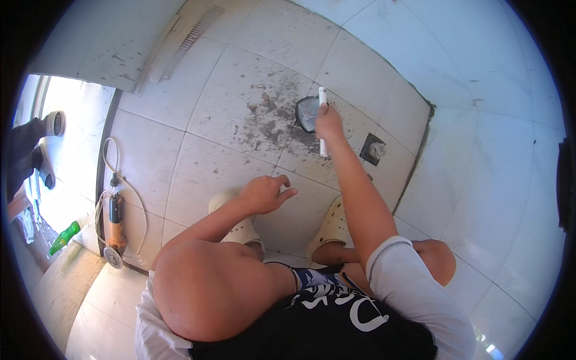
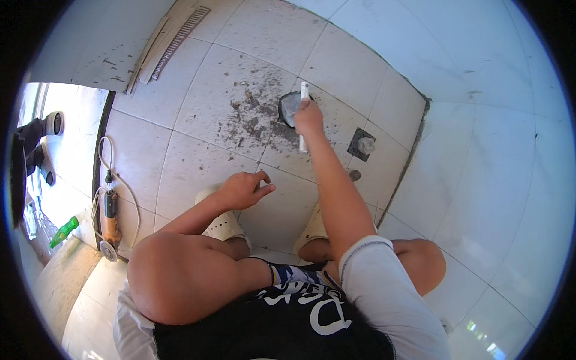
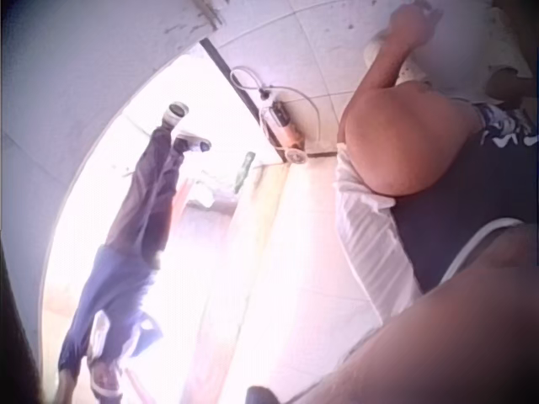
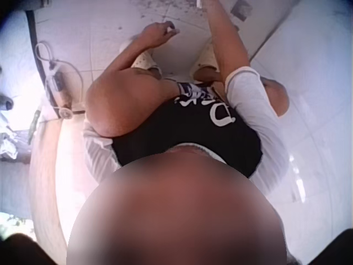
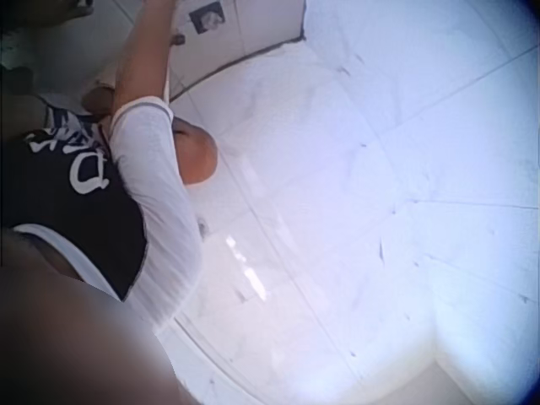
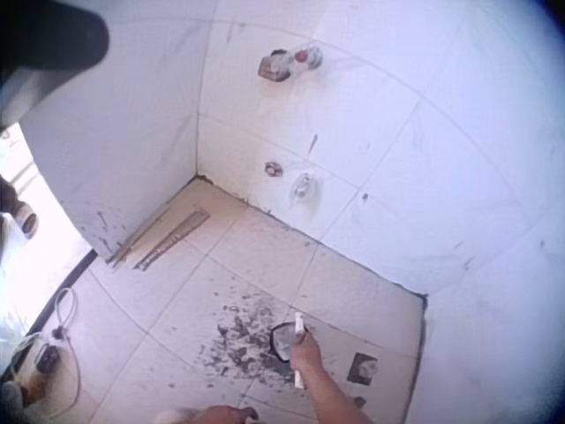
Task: The person kneels on a tiled floor and uses a hammer and chisel to break and remove a section of tile. After loosening the tile, the person uses a brush to sweep away the resulting debris.
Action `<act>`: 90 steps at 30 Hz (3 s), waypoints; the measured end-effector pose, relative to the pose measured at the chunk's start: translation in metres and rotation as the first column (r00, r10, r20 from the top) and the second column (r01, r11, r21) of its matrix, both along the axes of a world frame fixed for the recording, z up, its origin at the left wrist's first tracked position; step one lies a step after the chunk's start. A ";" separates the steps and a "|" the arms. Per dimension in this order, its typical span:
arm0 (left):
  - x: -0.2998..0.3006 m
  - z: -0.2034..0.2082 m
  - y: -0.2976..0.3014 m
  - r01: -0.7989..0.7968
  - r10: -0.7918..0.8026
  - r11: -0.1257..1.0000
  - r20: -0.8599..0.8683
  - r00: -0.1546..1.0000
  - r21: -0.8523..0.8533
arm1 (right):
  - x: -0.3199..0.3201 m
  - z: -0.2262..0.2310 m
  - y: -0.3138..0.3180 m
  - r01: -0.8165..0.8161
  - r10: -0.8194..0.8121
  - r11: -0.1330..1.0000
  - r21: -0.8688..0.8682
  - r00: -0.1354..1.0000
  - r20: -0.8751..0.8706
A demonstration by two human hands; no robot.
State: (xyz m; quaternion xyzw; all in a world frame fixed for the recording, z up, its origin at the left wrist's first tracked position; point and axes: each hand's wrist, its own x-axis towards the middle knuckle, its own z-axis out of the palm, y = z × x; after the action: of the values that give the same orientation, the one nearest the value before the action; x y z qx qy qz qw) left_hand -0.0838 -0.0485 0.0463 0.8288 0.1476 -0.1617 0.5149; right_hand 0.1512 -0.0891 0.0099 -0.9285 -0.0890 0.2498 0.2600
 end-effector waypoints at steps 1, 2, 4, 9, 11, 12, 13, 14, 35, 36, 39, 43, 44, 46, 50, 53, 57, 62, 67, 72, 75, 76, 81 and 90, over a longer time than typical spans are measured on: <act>-0.001 0.000 0.001 -0.008 0.008 1.000 -0.015 1.000 -0.005 | -0.006 -0.005 0.006 -0.058 0.058 0.998 -0.027 0.998 -0.003; -0.001 0.000 0.002 -0.015 0.015 1.000 -0.036 0.999 -0.004 | -0.008 -0.007 0.010 -0.074 0.076 0.995 -0.070 0.997 0.033; -0.001 0.001 0.004 -0.015 0.014 1.000 -0.056 0.998 -0.012 | -0.006 -0.005 0.009 -0.125 0.134 0.986 -0.112 0.988 0.081; 0.008 0.003 0.002 -0.008 0.009 1.000 -0.061 0.998 0.006 | 0.013 0.013 -0.012 -0.085 0.103 0.994 0.065 0.927 -0.360; 0.013 0.002 -0.002 0.003 -0.003 0.999 -0.008 1.000 -0.034 | -0.002 0.004 -0.014 -0.114 0.144 0.989 0.098 0.906 -0.398; 0.015 0.002 -0.003 0.013 -0.013 0.999 0.004 1.000 -0.048 | -0.012 -0.003 -0.015 -0.054 0.081 0.994 0.091 0.942 -0.325; 0.015 0.001 -0.004 0.022 -0.022 0.998 0.001 1.000 -0.052 | -0.021 -0.009 -0.018 -0.062 0.081 0.994 0.093 0.972 -0.220; 0.014 0.000 -0.004 0.025 -0.025 0.998 -0.003 1.000 -0.054 | -0.026 -0.014 -0.018 -0.088 0.105 0.990 0.110 0.981 -0.161; -0.005 0.000 0.012 -0.117 0.113 0.992 -0.071 0.991 -0.052 | -0.004 0.050 -0.022 -0.570 0.577 0.801 -0.185 0.816 -0.013; -0.004 -0.001 0.012 -0.123 0.121 0.991 -0.045 0.992 -0.053 | -0.008 0.043 -0.016 -0.575 0.585 0.802 -0.166 0.811 0.020; -0.003 -0.002 0.010 -0.104 0.103 0.994 -0.016 0.995 -0.034 | -0.023 0.025 -0.012 -0.506 0.516 0.837 -0.210 0.857 -0.008; -0.007 -0.005 0.013 -0.118 0.119 0.993 -0.059 0.991 0.014 | -0.023 0.038 -0.031 -0.586 0.568 0.728 -0.354 0.806 -0.165; -0.009 -0.005 0.015 -0.133 0.135 0.991 -0.056 0.989 0.033 | -0.016 0.048 -0.037 -0.631 0.612 0.683 -0.368 0.769 -0.183; -0.010 -0.006 0.016 -0.143 0.145 0.989 -0.058 0.988 0.037 | -0.006 0.065 -0.041 -0.653 0.643 0.668 -0.356 0.748 -0.165; -0.005 -0.007 0.014 -0.139 0.139 0.990 -0.062 0.988 0.010 | 0.002 0.064 -0.029 -0.662 0.672 0.711 -0.237 0.739 -0.049; -0.003 -0.007 0.012 -0.099 0.100 0.995 -0.068 0.993 0.017 | -0.011 0.036 -0.021 -0.647 0.649 0.724 -0.239 0.756 -0.081; -0.007 -0.008 0.012 -0.109 0.105 0.994 -0.116 0.988 -0.022 | -0.026 0.022 -0.044 -0.560 0.543 0.769 -0.307 0.827 -0.149; -0.007 -0.009 0.017 -0.111 0.113 0.994 -0.126 0.986 0.016 | -0.011 0.048 -0.079 -0.593 0.615 0.698 -0.400 0.783 -0.087; 0.001 -0.007 0.017 -0.096 0.090 0.995 -0.168 0.982 -0.027 | -0.023 0.035 -0.102 -0.184 0.197 0.975 -0.122 0.975 0.104; -0.002 -0.008 0.014 -0.096 0.096 0.995 -0.125 0.988 0.001 | -0.042 0.000 -0.103 -0.042 0.045 0.999 -0.022 0.987 0.153; -0.008 -0.010 0.016 -0.110 0.110 0.994 -0.135 0.985 0.010 | -0.046 -0.007 -0.108 -0.069 0.079 0.993 -0.093 0.990 0.117; -0.010 -0.010 0.016 -0.116 0.115 0.993 -0.138 0.984 -0.002 | -0.048 -0.009 -0.109 -0.039 0.055 0.991 -0.131 0.991 0.125; -0.009 -0.007 0.019 -0.142 0.140 0.990 -0.124 0.982 -0.005 | -0.061 -0.028 -0.095 -0.011 0.050 0.982 -0.186 0.978 0.203; -0.003 -0.003 0.020 -0.128 0.130 0.992 -0.103 0.986 0.021 | -0.091 -0.010 -0.090 0.254 -0.226 0.950 0.179 0.960 -0.164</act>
State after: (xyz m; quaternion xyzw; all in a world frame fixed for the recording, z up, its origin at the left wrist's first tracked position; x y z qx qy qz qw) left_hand -0.0864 -0.0284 0.0437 0.8117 0.2285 -0.1699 0.5099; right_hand 0.0601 -0.1788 0.0001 -0.8818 0.0191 0.2714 0.3852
